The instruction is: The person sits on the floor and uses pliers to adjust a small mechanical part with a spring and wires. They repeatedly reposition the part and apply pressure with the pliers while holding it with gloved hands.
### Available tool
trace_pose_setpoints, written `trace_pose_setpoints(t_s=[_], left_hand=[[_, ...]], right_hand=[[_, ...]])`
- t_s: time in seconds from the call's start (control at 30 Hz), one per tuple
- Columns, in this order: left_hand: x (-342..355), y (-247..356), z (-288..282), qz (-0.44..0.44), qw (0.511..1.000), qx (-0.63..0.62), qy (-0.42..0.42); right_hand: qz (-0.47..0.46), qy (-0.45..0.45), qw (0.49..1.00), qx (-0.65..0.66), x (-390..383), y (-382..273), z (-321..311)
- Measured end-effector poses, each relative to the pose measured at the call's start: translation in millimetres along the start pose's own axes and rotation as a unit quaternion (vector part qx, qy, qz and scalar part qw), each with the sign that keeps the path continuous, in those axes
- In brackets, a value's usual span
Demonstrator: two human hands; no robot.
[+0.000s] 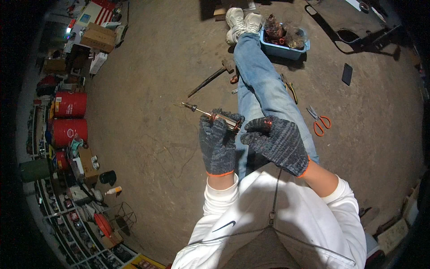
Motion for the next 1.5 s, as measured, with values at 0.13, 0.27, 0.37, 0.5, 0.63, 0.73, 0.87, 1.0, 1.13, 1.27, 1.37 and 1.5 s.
trace_pose_setpoints(t_s=[0.13, 0.27, 0.37, 0.5, 0.63, 0.73, 0.87, 1.0, 1.13, 1.27, 1.37, 1.5], left_hand=[[0, 2, 1, 0.016, 0.999, 0.022, -0.024], [1, 2, -2, 0.014, 0.999, 0.045, -0.021], [1, 4, -2, 0.024, 0.997, 0.067, -0.029], [-1, 8, 0, 0.012, 0.990, 0.135, -0.038], [-3, 8, 2, 0.006, 0.996, 0.083, -0.041], [-2, 8, 1, 0.012, 0.997, 0.072, -0.041], [-2, 9, 1, 0.017, 0.997, 0.057, -0.057], [-8, 11, 2, 0.012, 0.994, 0.097, -0.053], [-13, 15, 4, 0.020, 0.989, 0.138, -0.044], [-14, 15, 8, -0.004, 0.994, 0.094, -0.054], [-18, 15, 10, -0.061, 0.997, -0.018, -0.044], [-22, 20, 15, -0.022, 0.994, 0.070, -0.086]], right_hand=[[-0.129, -0.017, 0.989, -0.068, 1, -5, 7], [-0.166, 0.006, 0.982, -0.095, 3, -6, 6], [-0.096, -0.010, 0.993, -0.065, 5, -3, 1], [-0.102, -0.003, 0.992, -0.079, 6, -3, -4], [-0.113, -0.111, 0.987, 0.011, 8, 4, -4], [-0.137, -0.144, 0.979, 0.051, 6, 7, -1], [-0.154, -0.176, 0.967, 0.104, 6, 4, 5], [-0.092, -0.203, 0.969, 0.106, 3, 2, 3], [-0.057, -0.155, 0.978, 0.126, -1, -1, 2], [-0.106, -0.140, 0.982, 0.074, -9, -7, 3], [-0.090, -0.148, 0.983, 0.069, -11, -9, 1], [-0.059, -0.132, 0.987, 0.068, -12, -12, -2]])
Point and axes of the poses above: each hand's wrist, its own x-axis towards the middle knuckle, its own z-axis out of the palm, y = z × x, the point moved 3 cm from there along x, towards the middle knuckle, and after that the axes turned 3 degrees about z, right-handed, at the moved point
